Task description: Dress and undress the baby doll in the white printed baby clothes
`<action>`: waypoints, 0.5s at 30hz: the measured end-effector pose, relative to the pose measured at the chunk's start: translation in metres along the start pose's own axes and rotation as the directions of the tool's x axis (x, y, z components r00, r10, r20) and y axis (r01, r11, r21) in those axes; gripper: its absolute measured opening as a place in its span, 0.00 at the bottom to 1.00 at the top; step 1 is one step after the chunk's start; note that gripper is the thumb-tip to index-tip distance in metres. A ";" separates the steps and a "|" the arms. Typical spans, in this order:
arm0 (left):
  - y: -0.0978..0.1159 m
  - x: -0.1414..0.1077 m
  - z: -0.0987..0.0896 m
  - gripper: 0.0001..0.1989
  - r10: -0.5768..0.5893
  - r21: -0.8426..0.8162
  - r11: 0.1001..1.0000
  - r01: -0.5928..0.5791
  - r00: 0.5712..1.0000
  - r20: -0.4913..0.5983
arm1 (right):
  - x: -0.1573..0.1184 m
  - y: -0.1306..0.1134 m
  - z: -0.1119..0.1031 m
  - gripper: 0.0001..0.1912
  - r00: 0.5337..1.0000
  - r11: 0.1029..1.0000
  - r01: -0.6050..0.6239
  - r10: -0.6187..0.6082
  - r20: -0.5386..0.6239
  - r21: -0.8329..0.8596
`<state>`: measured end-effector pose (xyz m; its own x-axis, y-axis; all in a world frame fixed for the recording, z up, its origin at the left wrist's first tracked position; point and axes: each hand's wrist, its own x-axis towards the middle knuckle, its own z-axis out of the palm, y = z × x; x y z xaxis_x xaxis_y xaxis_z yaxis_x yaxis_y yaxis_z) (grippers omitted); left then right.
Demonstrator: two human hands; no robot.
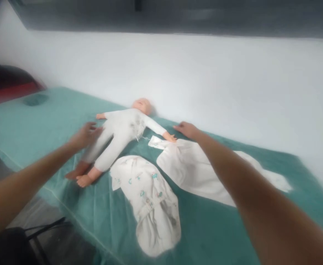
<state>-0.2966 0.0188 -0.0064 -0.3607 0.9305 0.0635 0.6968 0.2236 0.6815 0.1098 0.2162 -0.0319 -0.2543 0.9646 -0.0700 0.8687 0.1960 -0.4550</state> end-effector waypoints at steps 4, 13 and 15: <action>0.024 -0.066 0.018 0.22 0.623 0.392 0.673 -0.627 0.766 0.157 | -0.060 0.059 -0.037 0.22 0.995 0.954 -0.079 0.095 0.039 -0.290; 0.063 -0.132 0.092 0.20 0.734 0.357 0.431 -0.828 0.552 0.394 | -0.179 0.019 -0.075 0.17 0.992 0.877 0.129 -0.115 0.058 -0.463; 0.073 -0.135 0.090 0.17 0.725 0.360 0.447 -0.819 0.567 0.390 | -0.205 0.002 -0.081 0.19 0.983 0.868 0.179 -0.175 0.051 -0.463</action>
<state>-0.1412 -0.0649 -0.0314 0.5428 0.8031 0.2457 0.8299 -0.5579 -0.0098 0.1984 0.0329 0.0536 -0.4239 0.9051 -0.0347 0.9055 0.4242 0.0039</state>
